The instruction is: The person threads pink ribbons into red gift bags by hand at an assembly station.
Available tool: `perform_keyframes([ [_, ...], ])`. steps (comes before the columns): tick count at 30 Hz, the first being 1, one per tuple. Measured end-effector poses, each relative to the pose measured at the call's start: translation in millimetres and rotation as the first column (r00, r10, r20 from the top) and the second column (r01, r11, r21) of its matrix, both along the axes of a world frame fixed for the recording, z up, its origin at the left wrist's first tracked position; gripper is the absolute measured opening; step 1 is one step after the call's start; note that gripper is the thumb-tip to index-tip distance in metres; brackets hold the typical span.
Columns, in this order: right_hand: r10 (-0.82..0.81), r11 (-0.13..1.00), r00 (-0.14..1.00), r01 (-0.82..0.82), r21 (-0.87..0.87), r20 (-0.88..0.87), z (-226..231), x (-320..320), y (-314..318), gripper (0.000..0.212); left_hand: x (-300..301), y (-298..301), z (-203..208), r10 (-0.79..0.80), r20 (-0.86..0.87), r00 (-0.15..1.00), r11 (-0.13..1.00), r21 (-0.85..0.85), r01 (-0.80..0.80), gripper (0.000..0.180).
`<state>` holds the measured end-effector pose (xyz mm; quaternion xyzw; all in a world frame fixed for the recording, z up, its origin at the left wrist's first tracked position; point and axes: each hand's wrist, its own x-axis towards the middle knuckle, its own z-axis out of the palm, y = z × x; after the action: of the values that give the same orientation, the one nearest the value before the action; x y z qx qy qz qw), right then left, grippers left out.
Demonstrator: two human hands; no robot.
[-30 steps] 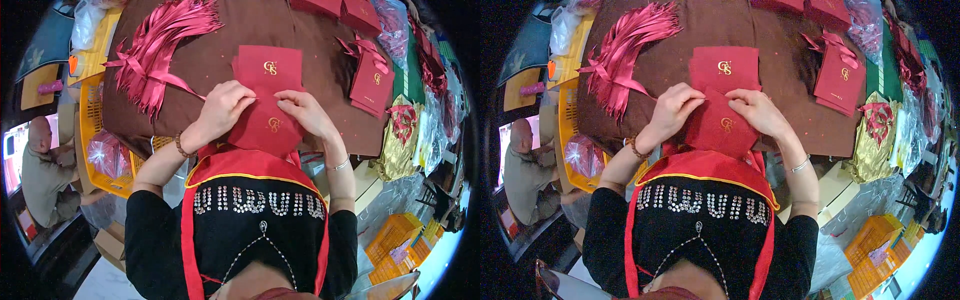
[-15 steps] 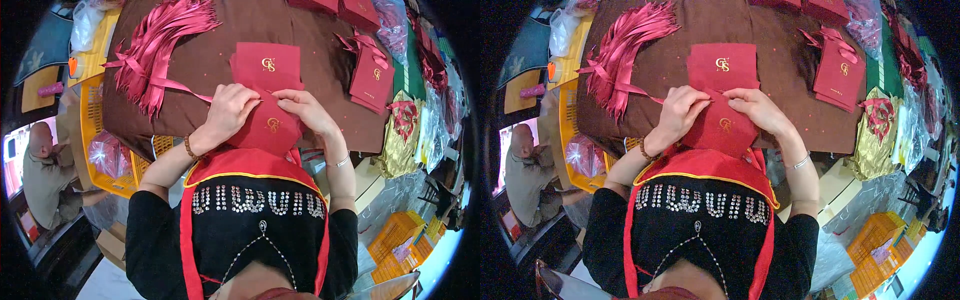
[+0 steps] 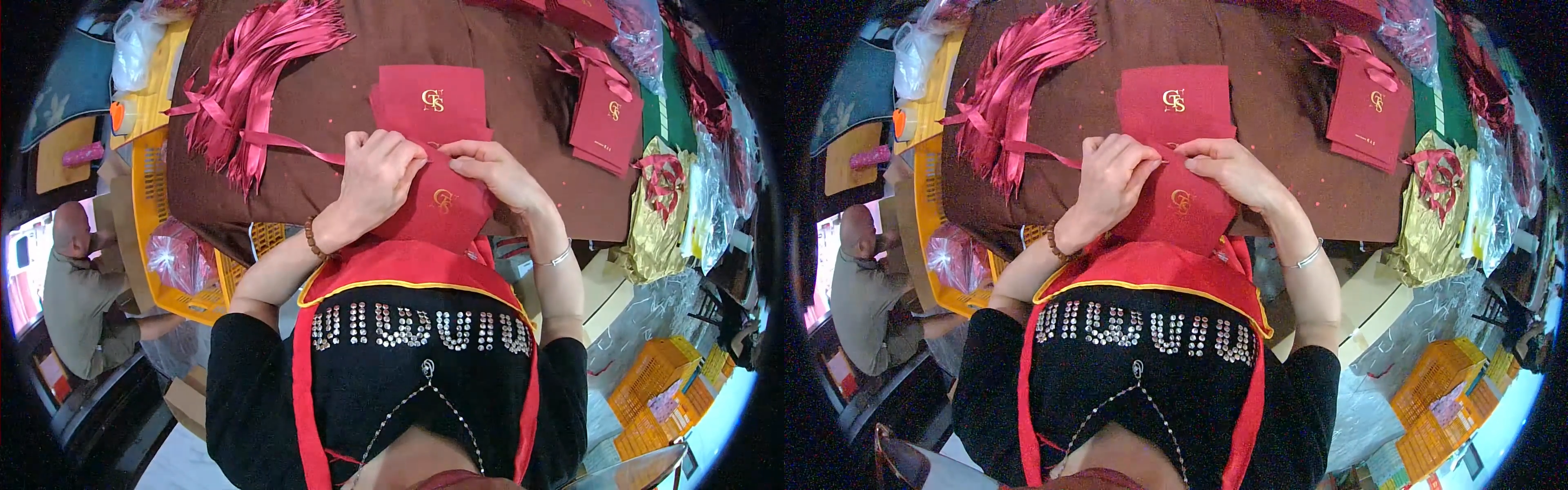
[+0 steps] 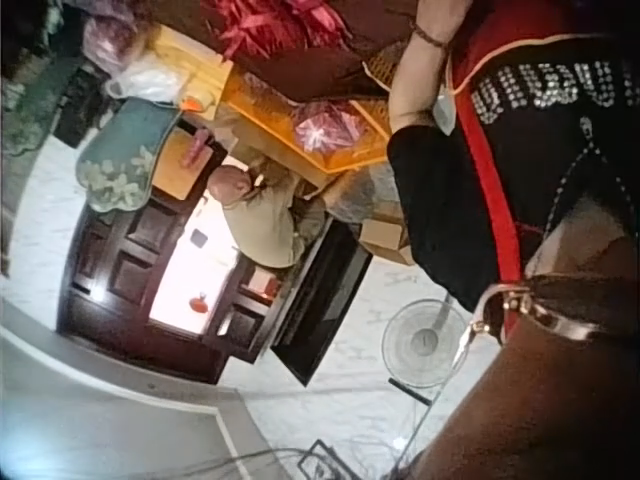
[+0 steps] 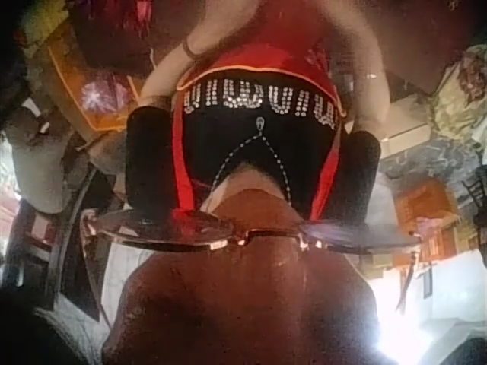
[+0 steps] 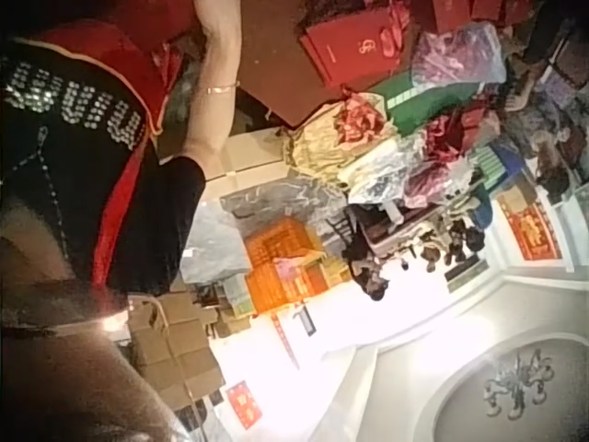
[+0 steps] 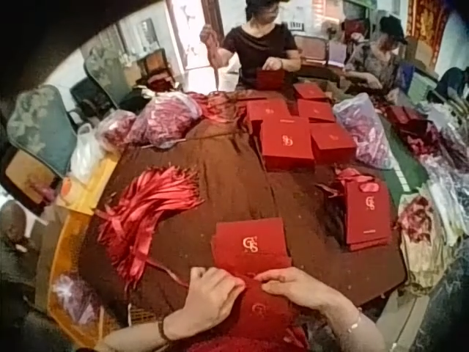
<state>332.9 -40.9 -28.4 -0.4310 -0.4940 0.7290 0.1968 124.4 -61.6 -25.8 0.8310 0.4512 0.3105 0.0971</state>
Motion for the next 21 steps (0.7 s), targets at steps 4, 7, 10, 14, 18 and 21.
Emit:
perform_keyframes([
  [4, -0.015, 1.000, 1.000, 0.015, -0.024, 0.002, 2.2, -0.1, -1.1, 0.031, 0.0, 0.1, 0.4, 0.001, 0.006, 1.000, 1.000, -0.012, -0.001, 0.006],
  [7, -0.003, 1.000, 0.999, 0.001, 0.029, 0.045, 3.8, -1.2, -2.1, 0.030, 1.6, 0.6, 0.1, -0.024, 0.010, 1.000, 1.000, -0.001, 0.024, 0.007],
  [10, -0.009, 1.000, 1.000, 0.009, 0.028, 0.007, 0.4, -1.7, -5.2, 0.030, 4.7, -0.8, 3.9, -0.032, -0.017, 0.999, 0.999, 0.003, 0.032, 0.007],
  [14, 0.006, 0.981, 0.996, -0.025, 0.193, 0.094, 9.4, -4.6, -10.6, 0.029, 11.8, -3.5, 5.1, -0.025, -0.169, 0.985, 0.999, 0.015, 0.028, 0.008],
  [18, -0.015, 0.955, 0.986, -0.035, 0.295, 0.164, 21.5, -5.4, -13.8, 0.030, 15.1, -4.6, 5.4, -0.039, -0.244, 0.969, 0.992, 0.109, 0.067, 0.007],
  [21, -0.049, 0.931, 0.968, -0.046, 0.362, 0.247, 17.3, -7.7, -14.4, 0.028, 5.1, 2.7, 6.5, -0.164, -0.068, 0.984, 0.983, 0.067, 0.169, 0.011],
])
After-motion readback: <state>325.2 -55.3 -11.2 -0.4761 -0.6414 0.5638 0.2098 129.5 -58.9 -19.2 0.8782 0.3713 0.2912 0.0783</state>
